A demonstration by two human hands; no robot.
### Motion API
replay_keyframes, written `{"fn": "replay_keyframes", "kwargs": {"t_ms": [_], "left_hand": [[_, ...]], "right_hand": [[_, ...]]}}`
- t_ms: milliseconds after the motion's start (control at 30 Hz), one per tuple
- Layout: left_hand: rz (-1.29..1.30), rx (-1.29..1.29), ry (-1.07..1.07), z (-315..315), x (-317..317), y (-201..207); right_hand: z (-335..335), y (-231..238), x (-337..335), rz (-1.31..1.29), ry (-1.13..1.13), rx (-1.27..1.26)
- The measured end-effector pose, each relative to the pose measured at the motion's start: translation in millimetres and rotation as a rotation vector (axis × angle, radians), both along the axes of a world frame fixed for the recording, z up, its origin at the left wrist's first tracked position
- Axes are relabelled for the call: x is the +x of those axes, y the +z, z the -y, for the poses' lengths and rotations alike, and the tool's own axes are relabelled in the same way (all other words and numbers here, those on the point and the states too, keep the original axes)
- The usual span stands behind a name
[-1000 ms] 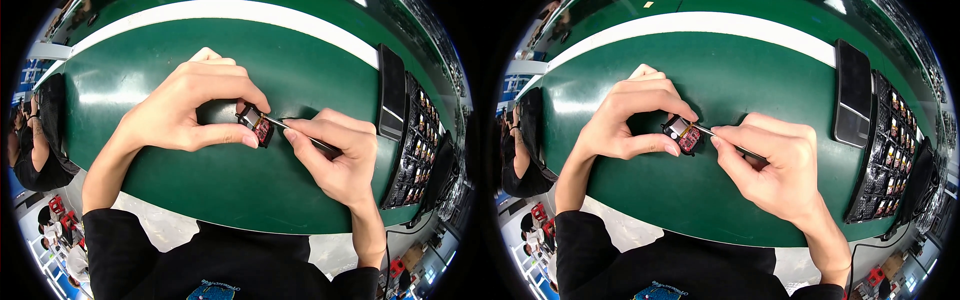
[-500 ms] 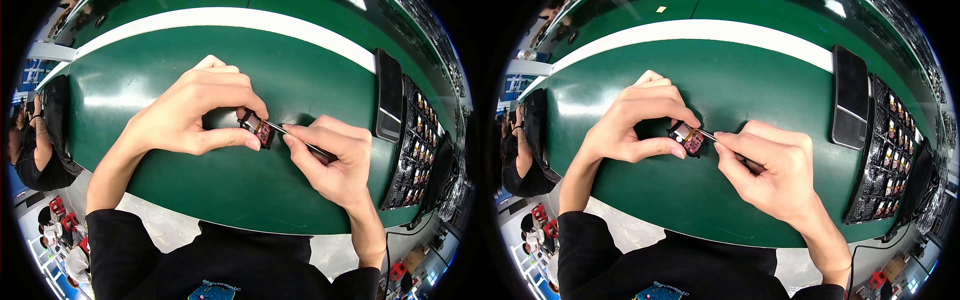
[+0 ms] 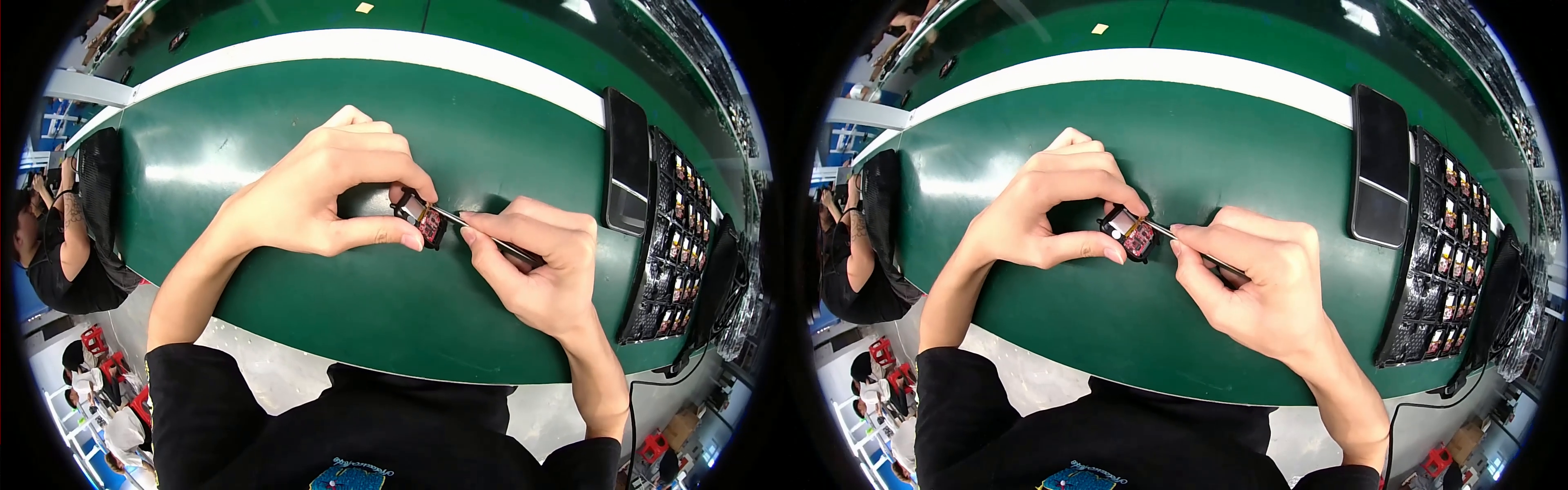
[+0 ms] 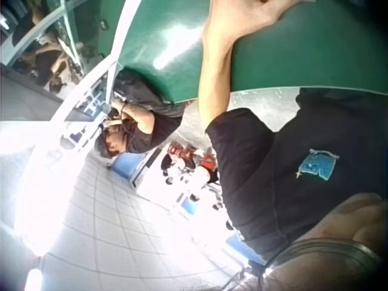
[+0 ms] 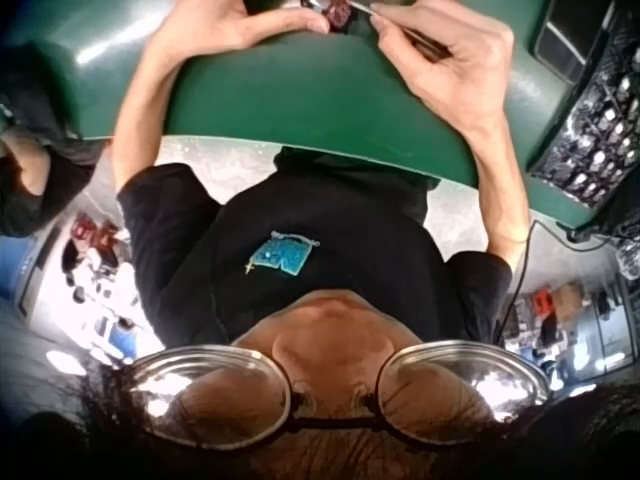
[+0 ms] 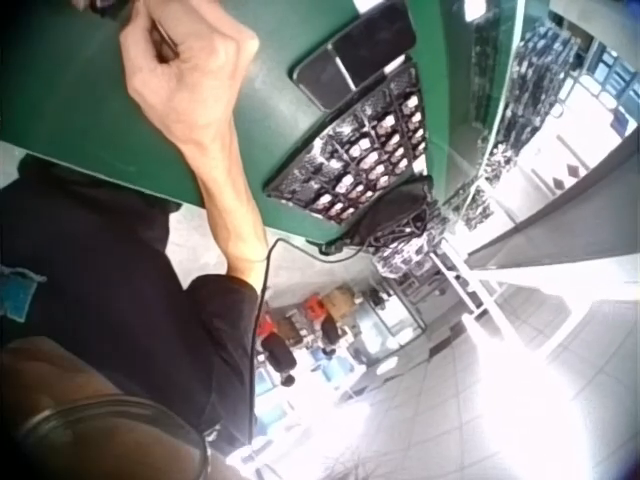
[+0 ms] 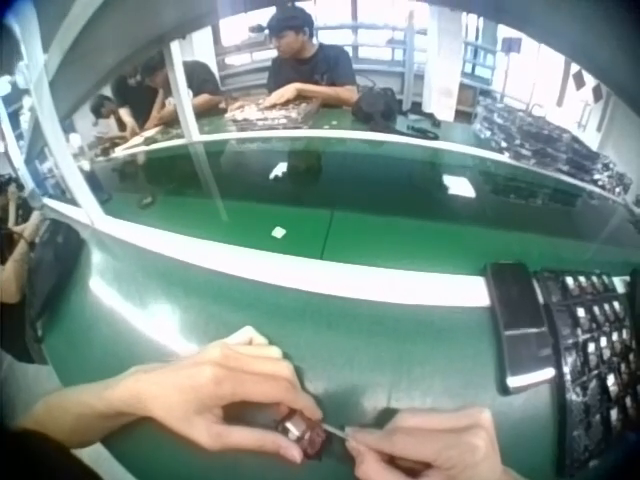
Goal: Assembling a small electronic device, likely a smartwatch, by using tweezers to connect internal components.
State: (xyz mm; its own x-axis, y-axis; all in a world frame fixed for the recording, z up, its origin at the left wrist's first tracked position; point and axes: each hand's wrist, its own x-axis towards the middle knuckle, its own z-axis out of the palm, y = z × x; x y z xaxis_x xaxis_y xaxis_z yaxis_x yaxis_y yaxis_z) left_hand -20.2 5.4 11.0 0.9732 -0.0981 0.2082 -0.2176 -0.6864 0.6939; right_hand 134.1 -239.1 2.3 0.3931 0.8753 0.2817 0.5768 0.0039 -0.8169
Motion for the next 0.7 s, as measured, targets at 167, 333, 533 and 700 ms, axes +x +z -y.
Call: {"fn": "replay_keyframes", "kwargs": {"t_ms": [167, 333, 533, 700], "left_hand": [[0.031, -0.004, -0.029, 2, -8, 2], [0.064, 0.001, -0.036, 16, -1, -9], [0.048, 0.034, -0.026, 14, -8, -10], [0.042, 0.036, -0.031, 9, -5, -11]], "right_hand": [[2, 3, -3, 0.000, 0.011, 0.038], [23, 2, 1, -0.031, -0.162, 0.032], [17, 6, -3, -0.118, -0.171, 0.023], [9, 3, -5, -0.167, -0.170, 0.061]]}}
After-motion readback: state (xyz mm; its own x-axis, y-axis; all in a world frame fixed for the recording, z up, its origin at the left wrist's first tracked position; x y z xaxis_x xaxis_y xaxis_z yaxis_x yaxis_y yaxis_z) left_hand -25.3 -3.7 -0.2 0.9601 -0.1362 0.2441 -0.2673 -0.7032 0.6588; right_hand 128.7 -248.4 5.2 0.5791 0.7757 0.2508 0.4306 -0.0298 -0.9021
